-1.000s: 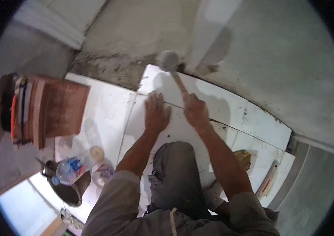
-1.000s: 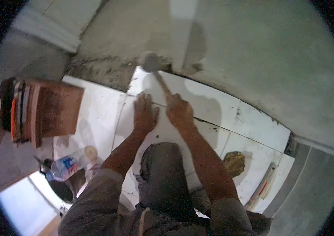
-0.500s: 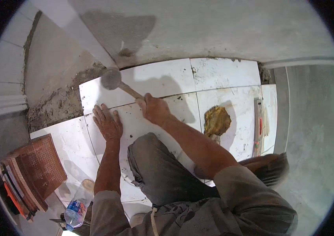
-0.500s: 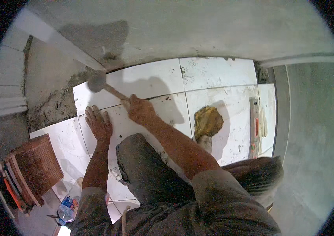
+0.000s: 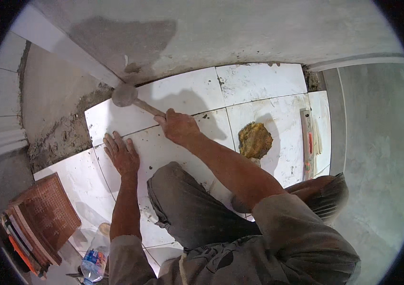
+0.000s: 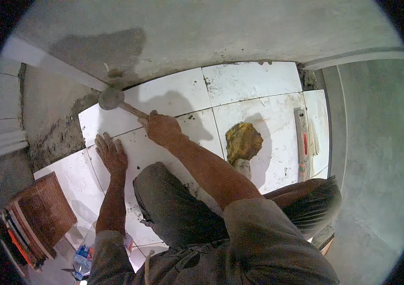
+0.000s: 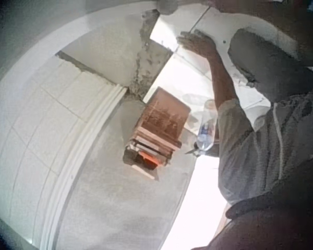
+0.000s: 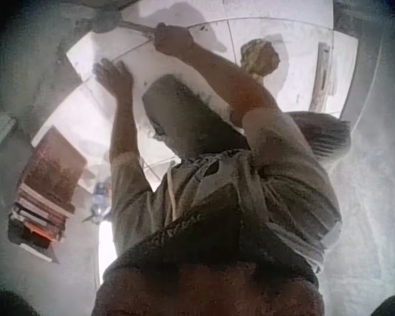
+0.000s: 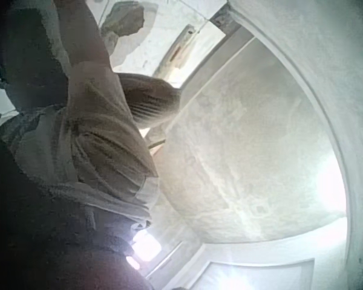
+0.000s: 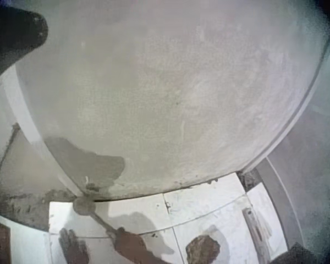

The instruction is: The person spreads mortar onto the floor using a trowel, lays ceramic tiles onto the surface, and taps them into place using a rubber mallet and by hand.

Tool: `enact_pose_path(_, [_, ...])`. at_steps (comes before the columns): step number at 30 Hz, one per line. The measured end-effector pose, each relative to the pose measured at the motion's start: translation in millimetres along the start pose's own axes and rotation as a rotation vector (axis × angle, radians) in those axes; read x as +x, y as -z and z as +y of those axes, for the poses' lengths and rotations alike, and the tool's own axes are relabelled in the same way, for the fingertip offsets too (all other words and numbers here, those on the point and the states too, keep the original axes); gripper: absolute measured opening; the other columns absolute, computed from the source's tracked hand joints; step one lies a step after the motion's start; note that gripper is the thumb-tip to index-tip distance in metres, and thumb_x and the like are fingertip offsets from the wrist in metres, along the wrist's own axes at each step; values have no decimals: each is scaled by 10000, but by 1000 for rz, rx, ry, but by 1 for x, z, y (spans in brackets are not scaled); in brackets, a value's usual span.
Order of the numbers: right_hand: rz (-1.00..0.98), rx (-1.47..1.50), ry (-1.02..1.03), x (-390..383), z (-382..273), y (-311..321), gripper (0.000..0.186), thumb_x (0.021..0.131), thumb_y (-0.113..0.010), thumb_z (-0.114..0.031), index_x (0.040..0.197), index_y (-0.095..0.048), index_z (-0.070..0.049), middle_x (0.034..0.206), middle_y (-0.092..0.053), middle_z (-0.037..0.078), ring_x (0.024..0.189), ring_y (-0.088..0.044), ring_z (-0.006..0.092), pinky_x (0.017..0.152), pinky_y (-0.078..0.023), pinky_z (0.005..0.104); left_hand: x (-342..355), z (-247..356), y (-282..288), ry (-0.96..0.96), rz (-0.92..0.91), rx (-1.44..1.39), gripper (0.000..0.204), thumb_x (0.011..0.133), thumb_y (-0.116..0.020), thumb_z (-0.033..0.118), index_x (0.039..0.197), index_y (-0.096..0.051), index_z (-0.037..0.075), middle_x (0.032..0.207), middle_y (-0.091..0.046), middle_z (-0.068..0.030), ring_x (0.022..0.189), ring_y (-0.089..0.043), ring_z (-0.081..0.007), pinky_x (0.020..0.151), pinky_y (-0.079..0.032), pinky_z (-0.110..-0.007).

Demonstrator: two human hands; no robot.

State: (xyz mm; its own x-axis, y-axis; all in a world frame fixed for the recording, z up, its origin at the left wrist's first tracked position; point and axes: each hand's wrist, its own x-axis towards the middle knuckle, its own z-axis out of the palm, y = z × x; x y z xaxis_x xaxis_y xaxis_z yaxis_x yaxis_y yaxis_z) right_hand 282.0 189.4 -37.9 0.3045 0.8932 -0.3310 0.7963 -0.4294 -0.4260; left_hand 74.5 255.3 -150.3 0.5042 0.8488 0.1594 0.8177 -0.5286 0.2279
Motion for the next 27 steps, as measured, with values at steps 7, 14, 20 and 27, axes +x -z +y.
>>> enact_pose_path(7, [76, 106, 22, -21, -14, -23, 445, 908, -410, -418, 856, -541, 4, 667, -608, 164, 668, -633, 308, 613, -502, 421, -2, -5, 6, 23, 13, 5, 472, 929, -389, 314, 1325, -375, 57, 1388, -278, -240, 1292, -252, -400, 1031, -169, -550])
enact_pose_path(14, [-22, 358, -7, -43, -34, 0, 433, 888, -461, -408, 934, -520, 18, 711, -602, 194, 712, -619, 347, 646, -490, 448, 32, -38, 24, 203, 167, 142, 532, 884, -440, 432, 1273, -429, 68, 1236, -476, -178, 1209, -370, -362, 1005, -184, -577])
enact_pose_path(20, [-108, 335, 26, -40, -33, 0, 450, 897, -425, -418, 984, -509, 15, 836, -611, 193, 780, -614, 338, 731, -476, 440, 36, -51, 8, 166, -48, 100, 536, 882, -442, 437, 1242, -443, 40, 1216, -432, -271, 1182, -374, -402, 985, -215, -587])
enact_pose_path(27, [-215, 295, -311, -41, -5, 3, 453, 918, -385, -390, 1043, -475, 36, 864, -601, 222, 844, -597, 357, 698, -484, 456, 39, -57, -2, 178, 52, 162, 510, 876, -468, 429, 1262, -448, 96, 1261, -374, -311, 1170, -373, -433, 968, -247, -580])
